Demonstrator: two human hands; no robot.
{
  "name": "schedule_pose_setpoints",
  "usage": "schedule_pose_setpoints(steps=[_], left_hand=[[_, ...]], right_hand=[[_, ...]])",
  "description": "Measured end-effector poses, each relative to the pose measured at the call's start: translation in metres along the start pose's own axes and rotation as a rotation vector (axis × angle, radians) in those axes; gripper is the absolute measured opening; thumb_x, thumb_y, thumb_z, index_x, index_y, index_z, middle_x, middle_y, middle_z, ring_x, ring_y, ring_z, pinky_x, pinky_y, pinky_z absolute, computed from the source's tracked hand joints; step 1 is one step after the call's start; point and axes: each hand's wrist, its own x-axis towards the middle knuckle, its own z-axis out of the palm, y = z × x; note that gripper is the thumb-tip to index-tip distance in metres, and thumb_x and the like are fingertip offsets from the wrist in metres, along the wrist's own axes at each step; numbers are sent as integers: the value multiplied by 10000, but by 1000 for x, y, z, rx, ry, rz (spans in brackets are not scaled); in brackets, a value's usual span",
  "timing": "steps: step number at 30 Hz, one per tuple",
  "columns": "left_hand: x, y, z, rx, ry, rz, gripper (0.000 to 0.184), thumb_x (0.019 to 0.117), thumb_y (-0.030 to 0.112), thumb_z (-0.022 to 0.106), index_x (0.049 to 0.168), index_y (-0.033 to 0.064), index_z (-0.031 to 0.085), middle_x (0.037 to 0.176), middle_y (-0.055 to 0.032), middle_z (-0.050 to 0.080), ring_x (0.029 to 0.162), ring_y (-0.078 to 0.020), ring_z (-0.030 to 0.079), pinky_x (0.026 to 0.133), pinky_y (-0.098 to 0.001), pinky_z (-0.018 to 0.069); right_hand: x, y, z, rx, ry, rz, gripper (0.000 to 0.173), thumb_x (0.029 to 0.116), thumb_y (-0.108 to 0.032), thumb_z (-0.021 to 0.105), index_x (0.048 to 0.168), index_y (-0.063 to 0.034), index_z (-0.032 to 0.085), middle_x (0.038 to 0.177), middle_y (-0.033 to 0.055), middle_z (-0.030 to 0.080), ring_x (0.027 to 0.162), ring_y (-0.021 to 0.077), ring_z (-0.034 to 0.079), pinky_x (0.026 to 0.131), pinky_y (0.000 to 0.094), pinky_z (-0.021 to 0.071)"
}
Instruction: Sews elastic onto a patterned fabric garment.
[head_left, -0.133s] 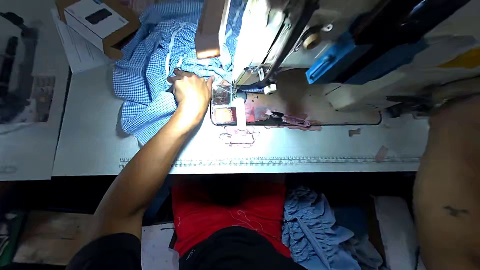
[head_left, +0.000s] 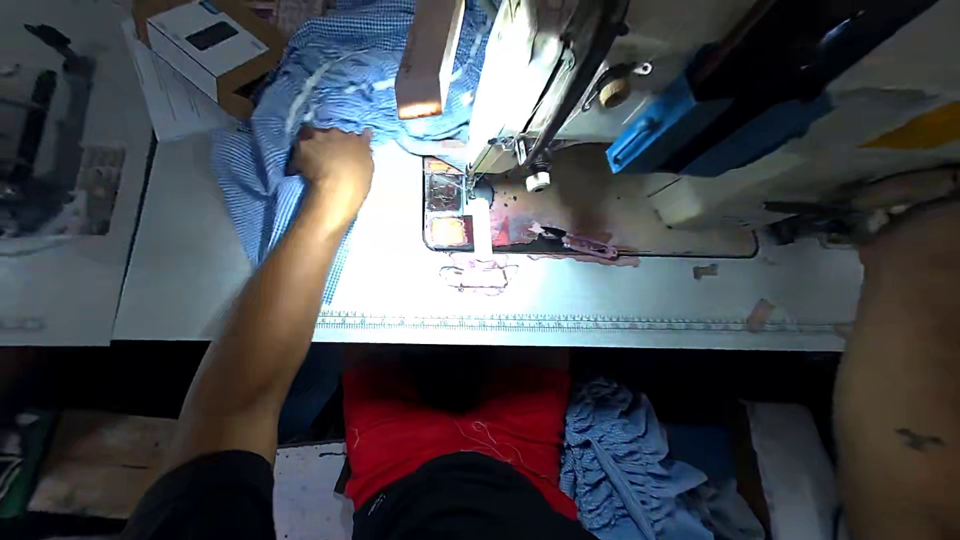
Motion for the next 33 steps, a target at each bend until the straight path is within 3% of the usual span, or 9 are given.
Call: schedule_pose_setpoints(steps=[2, 5, 8, 10, 16, 19, 23, 28, 33], left_hand=[[-8, -32, 3, -5, 50, -60, 779, 1093, 549, 238, 1167, -102, 659, 1258, -388, 607, 1219, -589, 558, 898, -767, 442], [-47, -64, 25, -4, 323, 34, 705, 1074, 539, 349, 1230, -86, 635, 1304, -399, 560, 1233, -612, 515, 957, -791, 370], [-90, -70, 38, -30, 543, 386, 301, 1038, 194, 541, 1254, 6, 634, 1279, -294, 597, 1207, -528, 539, 1004, -699, 369], [-99, -75, 46, -124, 444, 661, 318, 994, 39, 520, 1281, 66, 656, 1350, -172, 636, 1277, -392, 574, 1081, -589, 405], [-94, -92, 57, -283, 429, 677, 333, 1045, 380, 526, 1205, 186, 745, 1011, -74, 689, 985, -291, 619, 927, -518, 409], [-93, -91, 60, -294, 450, 678, 291, 1056, 355, 530, 1099, 176, 756, 913, -62, 666, 947, -292, 593, 935, -506, 387], [-93, -94, 59, -307, 466, 717, 269, 1058, 318, 527, 1065, 163, 746, 902, -55, 645, 961, -288, 576, 961, -493, 367], [-96, -101, 60, -495, 449, 725, 229, 1038, 265, 584, 1060, 147, 779, 909, -48, 663, 979, -252, 584, 935, -437, 407], [-202, -102, 64, -665, 96, 760, 235, 1012, 236, 581, 947, 100, 761, 862, -36, 698, 887, -197, 663, 809, -384, 553]], right_hand=[[-33, -50, 9, 276, 220, 277, 420, 1091, -47, 396, 1493, 74, 414, 1523, 184, 486, 1379, 155, 493, 1176, 262, 348], [-97, -27, 34, 264, 130, -142, 429, 1097, -203, 410, 1364, 131, 448, 1230, 163, 582, 1099, 122, 604, 988, 277, 511], [-161, -52, 92, -81, -284, -562, 551, 1022, -289, 560, 1431, 74, 490, 1424, 315, 527, 1328, 436, 526, 1101, 576, 438], [-171, -62, 117, -277, -400, -698, 469, 1061, -321, 537, 1426, -28, 568, 1391, 280, 563, 1299, 492, 519, 1076, 645, 416], [-174, -95, 132, -316, -368, -807, 331, 1057, -82, 390, 1291, 82, 556, 1140, 313, 620, 984, 497, 663, 798, 646, 535], [-206, -148, 153, -199, -538, -816, 420, 1065, -210, 417, 1410, 4, 521, 1218, 260, 640, 924, 426, 700, 726, 609, 569], [-241, -204, 209, -173, -477, -1002, 281, 1056, -270, 558, 1221, -82, 686, 1032, 176, 650, 794, 357, 679, 596, 511, 545], [-243, -190, 214, -144, -454, -1047, 241, 1063, -244, 548, 1161, -89, 705, 1041, 130, 676, 796, 303, 689, 597, 477, 550], [-177, -85, 144, -322, -252, -707, 409, 1067, -391, 528, 1303, -113, 711, 1154, 249, 677, 1026, 458, 660, 864, 652, 523]])
